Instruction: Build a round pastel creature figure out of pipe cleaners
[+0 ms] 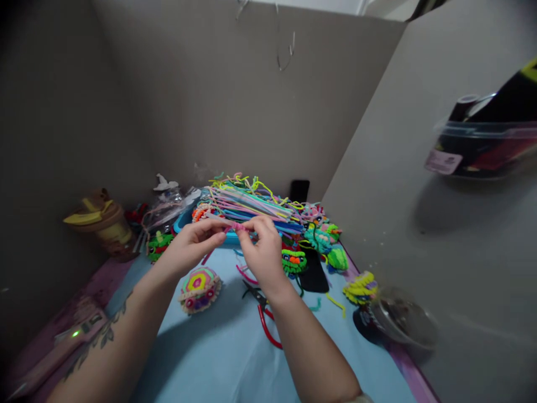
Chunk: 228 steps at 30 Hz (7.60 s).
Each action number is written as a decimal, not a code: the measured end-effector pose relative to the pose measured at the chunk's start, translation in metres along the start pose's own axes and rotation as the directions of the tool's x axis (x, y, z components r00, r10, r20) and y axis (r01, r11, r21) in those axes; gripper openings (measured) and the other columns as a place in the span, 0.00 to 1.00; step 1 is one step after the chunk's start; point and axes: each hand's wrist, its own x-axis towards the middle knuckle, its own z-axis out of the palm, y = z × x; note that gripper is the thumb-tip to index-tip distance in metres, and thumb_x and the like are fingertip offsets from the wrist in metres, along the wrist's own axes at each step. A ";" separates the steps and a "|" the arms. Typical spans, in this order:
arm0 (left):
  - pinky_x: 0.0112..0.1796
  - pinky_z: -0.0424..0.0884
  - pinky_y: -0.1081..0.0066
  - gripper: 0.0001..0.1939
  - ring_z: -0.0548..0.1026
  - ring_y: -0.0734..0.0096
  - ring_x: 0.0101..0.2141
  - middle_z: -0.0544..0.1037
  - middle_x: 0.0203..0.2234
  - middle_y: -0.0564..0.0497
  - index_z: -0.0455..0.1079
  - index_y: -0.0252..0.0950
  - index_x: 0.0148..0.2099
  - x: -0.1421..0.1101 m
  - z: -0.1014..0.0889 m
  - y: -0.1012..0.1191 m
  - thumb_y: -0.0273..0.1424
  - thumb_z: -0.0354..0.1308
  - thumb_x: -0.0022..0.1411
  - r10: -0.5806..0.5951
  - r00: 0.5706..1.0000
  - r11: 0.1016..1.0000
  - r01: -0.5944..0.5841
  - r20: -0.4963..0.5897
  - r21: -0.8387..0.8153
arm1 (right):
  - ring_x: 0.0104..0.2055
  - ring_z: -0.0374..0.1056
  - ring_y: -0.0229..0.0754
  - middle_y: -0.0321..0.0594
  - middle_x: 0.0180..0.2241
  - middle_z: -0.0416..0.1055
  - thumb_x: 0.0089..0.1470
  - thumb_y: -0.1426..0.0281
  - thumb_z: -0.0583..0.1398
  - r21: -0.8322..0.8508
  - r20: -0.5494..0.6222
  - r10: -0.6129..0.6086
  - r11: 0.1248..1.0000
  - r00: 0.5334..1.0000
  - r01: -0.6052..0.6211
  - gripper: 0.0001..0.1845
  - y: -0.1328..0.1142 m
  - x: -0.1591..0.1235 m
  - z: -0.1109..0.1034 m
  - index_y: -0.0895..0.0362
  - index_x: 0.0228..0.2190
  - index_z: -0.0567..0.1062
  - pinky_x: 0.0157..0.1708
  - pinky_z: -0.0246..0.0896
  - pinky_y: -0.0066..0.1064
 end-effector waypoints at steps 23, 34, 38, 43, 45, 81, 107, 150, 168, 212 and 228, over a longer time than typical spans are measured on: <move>0.35 0.69 0.71 0.06 0.74 0.68 0.33 0.77 0.29 0.50 0.74 0.35 0.31 0.001 0.017 -0.009 0.30 0.57 0.58 0.170 0.942 0.963 -0.096 -0.291 0.252 | 0.37 0.63 0.44 0.37 0.30 0.65 0.48 0.75 0.60 -0.152 0.035 -0.075 0.985 0.997 0.079 0.08 0.001 -0.008 0.010 0.54 0.26 0.65 0.37 0.58 0.35; 0.41 0.69 0.67 0.07 0.73 0.67 0.37 0.76 0.33 0.48 0.73 0.35 0.35 0.002 0.011 -0.012 0.27 0.54 0.60 0.256 0.951 0.944 -0.206 -0.175 0.258 | 0.34 0.67 0.41 0.39 0.30 0.71 0.57 0.70 0.55 0.071 0.371 -0.026 0.997 0.928 -0.001 0.09 -0.001 0.004 -0.004 0.57 0.31 0.74 0.33 0.59 0.30; 0.42 0.69 0.66 0.09 0.75 0.64 0.41 0.78 0.39 0.46 0.76 0.36 0.40 0.003 0.006 -0.015 0.32 0.57 0.59 0.180 0.975 0.972 -0.156 -0.133 0.176 | 0.31 0.66 0.40 0.38 0.28 0.70 0.58 0.66 0.54 0.131 0.312 0.078 0.984 0.947 -0.125 0.12 0.004 0.003 -0.003 0.57 0.27 0.73 0.30 0.59 0.29; 0.39 0.70 0.67 0.12 0.76 0.64 0.37 0.80 0.36 0.47 0.77 0.39 0.44 0.004 0.003 -0.018 0.34 0.58 0.59 0.120 0.982 0.978 -0.092 -0.145 0.189 | 0.30 0.66 0.40 0.38 0.27 0.71 0.57 0.64 0.54 0.165 0.241 0.186 0.959 0.953 -0.229 0.13 0.010 0.003 -0.004 0.57 0.28 0.73 0.28 0.58 0.28; 0.39 0.70 0.68 0.12 0.76 0.65 0.37 0.81 0.36 0.47 0.77 0.39 0.44 0.003 0.004 -0.018 0.34 0.59 0.59 0.110 0.984 0.980 -0.084 -0.137 0.182 | 0.30 0.65 0.40 0.38 0.27 0.71 0.57 0.65 0.54 0.150 0.216 0.195 0.961 0.957 -0.230 0.12 0.009 0.002 -0.004 0.57 0.28 0.74 0.27 0.58 0.28; 0.26 0.60 0.77 0.13 0.64 0.77 0.23 0.71 0.21 0.54 0.72 0.33 0.29 -0.041 -0.057 -0.051 0.39 0.65 0.49 -0.322 0.866 0.923 0.196 -0.383 -0.332 | 0.39 0.68 0.48 0.50 0.40 0.70 0.49 0.76 0.58 -0.590 0.753 0.437 0.780 0.491 0.210 0.07 0.084 -0.022 0.028 0.59 0.31 0.77 0.35 0.57 0.32; 0.27 0.56 0.74 0.16 0.62 0.76 0.22 0.68 0.20 0.54 0.69 0.32 0.26 -0.071 -0.047 -0.082 0.41 0.63 0.51 -0.511 0.859 0.750 0.423 -0.038 -0.508 | 0.17 0.65 0.32 0.26 0.16 0.67 0.36 0.67 0.70 0.078 0.968 0.190 0.392 0.164 -0.917 0.21 0.015 -0.016 0.074 0.57 0.27 0.63 0.19 0.61 0.23; 0.56 0.56 0.47 0.55 0.54 0.45 0.61 0.53 0.62 0.36 0.32 0.41 0.67 -0.149 -0.003 -0.105 0.37 0.66 0.48 -0.101 0.968 0.772 0.223 -0.231 0.595 | 0.20 0.58 0.35 0.35 0.22 0.68 0.47 0.53 0.63 0.166 0.436 0.630 0.646 0.643 -0.745 0.18 0.024 -0.087 -0.033 0.55 0.26 0.69 0.19 0.52 0.27; 0.57 0.55 0.49 0.48 0.56 0.48 0.60 0.57 0.61 0.37 0.44 0.38 0.66 -0.069 -0.001 -0.092 0.35 0.66 0.49 0.040 0.997 0.821 0.007 -0.070 0.571 | 0.19 0.58 0.30 0.36 0.23 0.70 0.54 0.55 0.56 0.119 0.634 0.503 0.687 0.588 -0.716 0.18 0.033 -0.069 -0.017 0.58 0.29 0.72 0.19 0.52 0.23; 0.32 0.71 0.75 0.07 0.76 0.71 0.34 0.78 0.32 0.49 0.77 0.37 0.36 -0.091 0.039 -0.069 0.30 0.58 0.57 -0.286 0.953 0.957 0.289 -0.101 0.013 | 0.29 0.71 0.39 0.40 0.28 0.76 0.61 0.68 0.53 -0.316 0.380 0.053 0.946 0.924 0.076 0.10 0.024 -0.111 -0.007 0.56 0.33 0.73 0.31 0.61 0.28; 0.24 0.69 0.77 0.05 0.75 0.73 0.27 0.78 0.26 0.50 0.78 0.37 0.34 -0.093 0.043 -0.069 0.29 0.62 0.54 -0.222 0.960 0.970 0.235 -0.171 0.065 | 0.30 0.60 0.41 0.38 0.22 0.69 0.57 0.73 0.56 -0.346 0.392 -0.023 0.923 0.920 0.171 0.12 0.019 -0.112 -0.006 0.55 0.22 0.69 0.35 0.56 0.35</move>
